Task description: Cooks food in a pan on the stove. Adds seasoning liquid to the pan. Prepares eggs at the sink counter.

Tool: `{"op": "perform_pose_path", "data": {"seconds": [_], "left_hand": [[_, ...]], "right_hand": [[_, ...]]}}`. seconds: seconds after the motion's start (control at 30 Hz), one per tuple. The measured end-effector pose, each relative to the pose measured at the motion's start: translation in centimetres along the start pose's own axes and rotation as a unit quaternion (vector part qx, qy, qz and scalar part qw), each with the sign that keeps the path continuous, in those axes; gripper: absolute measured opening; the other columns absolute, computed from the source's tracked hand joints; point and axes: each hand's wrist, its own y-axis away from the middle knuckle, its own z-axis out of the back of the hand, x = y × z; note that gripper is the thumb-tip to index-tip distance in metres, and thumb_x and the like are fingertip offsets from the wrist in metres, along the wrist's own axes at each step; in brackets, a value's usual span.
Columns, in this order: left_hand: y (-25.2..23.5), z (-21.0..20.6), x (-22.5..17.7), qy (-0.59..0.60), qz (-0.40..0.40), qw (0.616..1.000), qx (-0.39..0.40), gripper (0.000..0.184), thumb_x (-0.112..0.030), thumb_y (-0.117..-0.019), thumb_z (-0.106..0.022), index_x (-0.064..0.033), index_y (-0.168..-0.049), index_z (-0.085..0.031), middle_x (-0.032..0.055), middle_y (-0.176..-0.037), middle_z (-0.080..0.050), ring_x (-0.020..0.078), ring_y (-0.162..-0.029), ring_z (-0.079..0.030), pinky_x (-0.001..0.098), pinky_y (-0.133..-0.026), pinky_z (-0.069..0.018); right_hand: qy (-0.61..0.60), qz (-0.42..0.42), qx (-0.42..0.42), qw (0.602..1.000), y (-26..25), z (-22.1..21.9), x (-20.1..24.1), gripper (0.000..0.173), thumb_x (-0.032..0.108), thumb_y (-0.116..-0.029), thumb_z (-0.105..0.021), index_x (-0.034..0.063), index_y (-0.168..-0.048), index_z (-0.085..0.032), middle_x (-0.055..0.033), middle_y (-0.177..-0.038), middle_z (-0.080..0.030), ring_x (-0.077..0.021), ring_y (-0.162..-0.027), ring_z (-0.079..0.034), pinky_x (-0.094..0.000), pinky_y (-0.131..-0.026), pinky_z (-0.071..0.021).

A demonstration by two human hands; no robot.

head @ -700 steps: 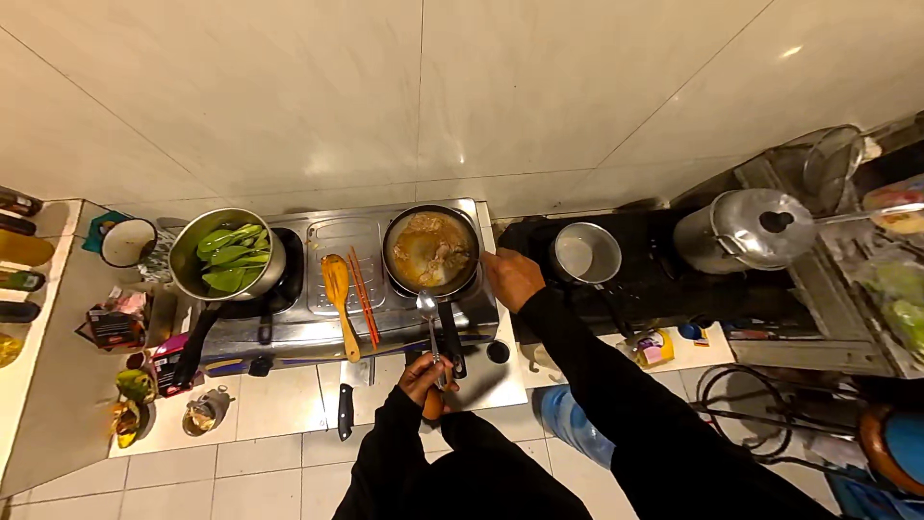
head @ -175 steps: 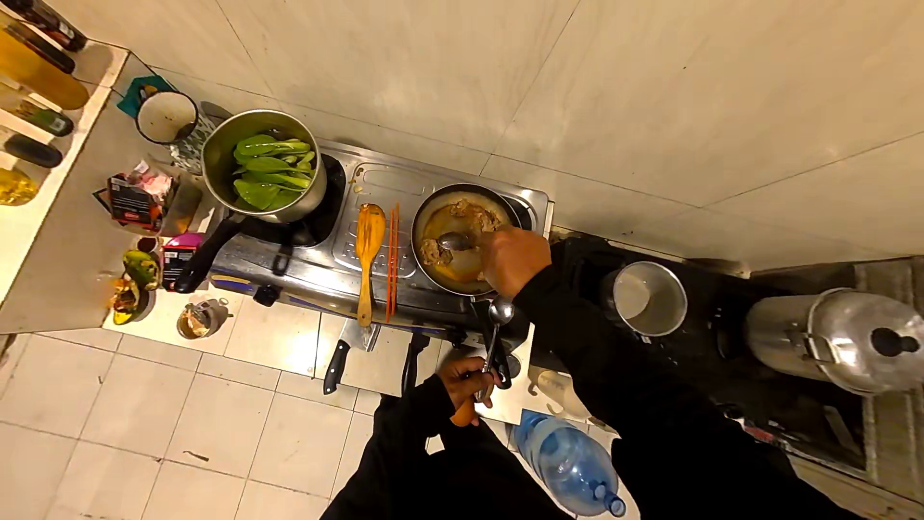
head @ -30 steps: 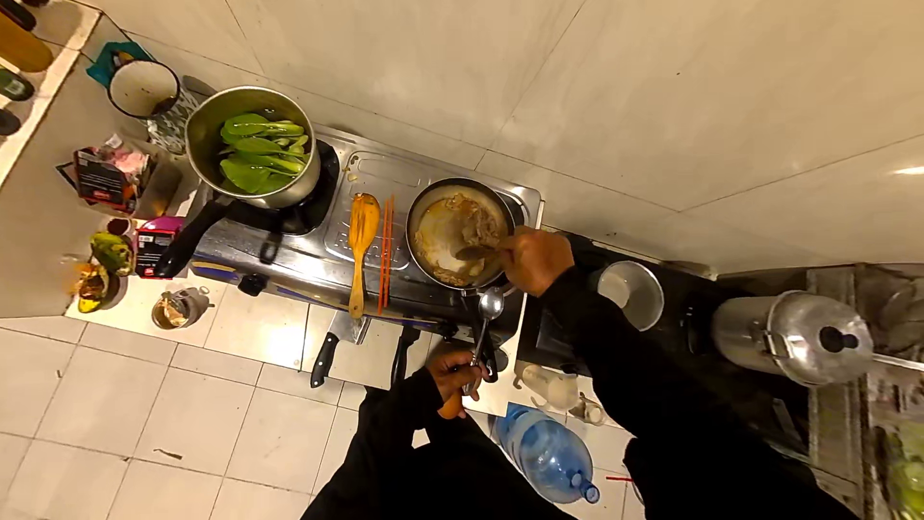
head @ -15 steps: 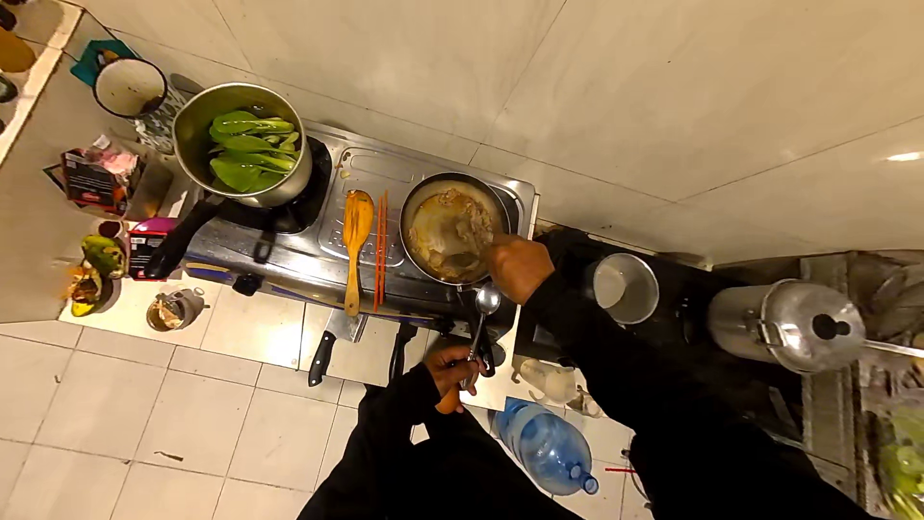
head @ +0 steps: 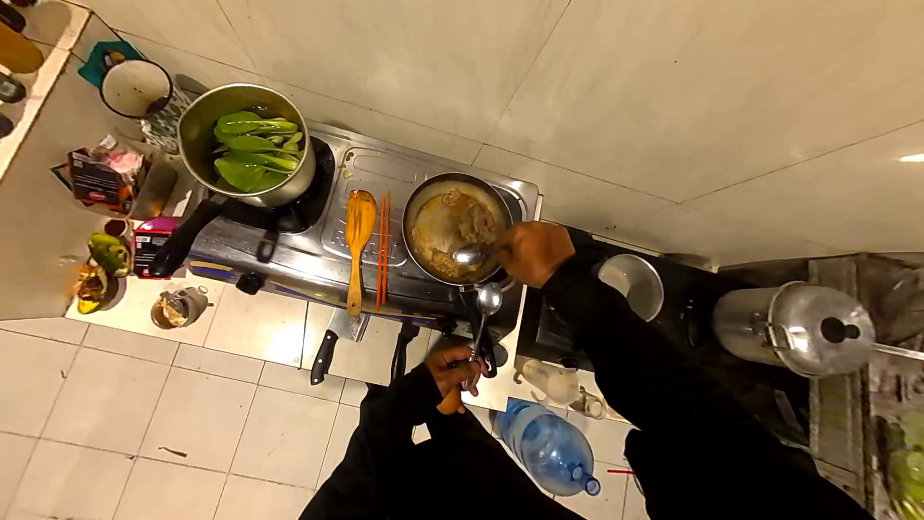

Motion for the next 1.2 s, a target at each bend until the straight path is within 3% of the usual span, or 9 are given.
{"op": "perform_pose_path", "data": {"seconds": [0.07,0.17,0.4,0.6,0.77,0.97,1.2], "left_hand": [[-0.1,0.1,0.2,0.0,-0.002,1.0,0.006,0.02,-0.02,-0.1015,-0.053,-0.0098,-0.112,-0.067,0.0009,-0.089,-0.073,0.0123,-0.066,-0.07,0.0295,-0.05,-0.0579],[-0.1,0.0,-0.1,-0.002,0.005,1.0,0.002,0.019,-0.02,-0.1016,-0.054,-0.0097,-0.112,-0.066,0.0013,-0.09,-0.072,0.0125,-0.066,-0.07,0.0293,-0.05,-0.0579],[-0.1,0.0,-0.1,-0.008,0.007,1.0,-0.002,0.019,-0.021,-0.1016,-0.054,-0.0101,-0.112,-0.066,0.0008,-0.093,-0.073,0.012,-0.067,-0.07,0.0293,-0.051,-0.0584],[-0.1,0.0,-0.2,-0.017,0.008,1.0,-0.001,0.02,-0.021,-0.1016,-0.053,-0.009,-0.112,-0.066,0.0014,-0.095,-0.072,0.0121,-0.068,-0.07,0.0292,-0.051,-0.0582],[-0.2,0.0,-0.2,-0.009,0.013,1.0,-0.003,0.02,-0.021,-0.1012,-0.055,-0.0093,-0.112,-0.067,0.0016,-0.093,-0.073,0.0128,-0.067,-0.07,0.0296,-0.051,-0.0584],[-0.2,-0.2,-0.3,0.0,0.016,1.0,-0.004,0.018,-0.021,-0.1006,-0.055,-0.0101,-0.11,-0.067,0.0008,-0.091,-0.073,0.0123,-0.066,-0.07,0.029,-0.05,-0.0581],[-0.3,-0.2,-0.2,-0.003,0.008,1.0,0.002,0.019,-0.021,-0.1011,-0.055,-0.0096,-0.11,-0.067,0.0011,-0.086,-0.072,0.0123,-0.063,-0.07,0.0291,-0.05,-0.0577]], "right_hand": [[-0.004,0.001,0.05,0.999,0.0,0.1,0.2,0.021,0.025,-0.0989,-0.061,0.0152,-0.106,-0.078,-0.0153,-0.102,-0.075,-0.0386,-0.101,-0.07,-0.0647,-0.082,-0.0522],[0.002,-0.006,0.11,0.994,-0.2,-0.4,0.8,0.025,0.026,-0.1028,-0.056,0.0151,-0.11,-0.076,-0.0149,-0.107,-0.074,-0.0376,-0.104,-0.07,-0.0633,-0.085,-0.0527],[-0.056,-0.027,0.048,0.997,-0.7,-0.3,0.3,0.032,0.022,-0.1084,-0.047,0.0123,-0.126,-0.072,-0.0198,-0.116,-0.073,-0.0415,-0.112,-0.068,-0.0643,-0.093,-0.0509],[-0.032,-0.035,0.037,0.998,-0.4,0.4,0.2,0.029,0.021,-0.1081,-0.047,0.0097,-0.119,-0.072,-0.0213,-0.109,-0.073,-0.0433,-0.106,-0.07,-0.0649,-0.086,-0.0529],[0.0,-0.02,0.077,0.997,-0.7,-0.3,1.5,0.028,0.023,-0.1059,-0.052,0.012,-0.122,-0.072,-0.0193,-0.115,-0.072,-0.0407,-0.112,-0.067,-0.0625,-0.092,-0.0522],[-0.016,-0.081,0.004,0.997,-1.5,2.0,1.3,0.023,0.017,-0.1032,-0.055,0.0053,-0.115,-0.07,-0.026,-0.107,-0.071,-0.0478,-0.104,-0.068,-0.0682,-0.082,-0.0526],[0.005,-0.062,0.088,0.994,-0.6,1.0,2.8,0.023,0.016,-0.1016,-0.057,0.0049,-0.116,-0.072,-0.0235,-0.113,-0.071,-0.0443,-0.109,-0.067,-0.0653,-0.088,-0.0522]]}}
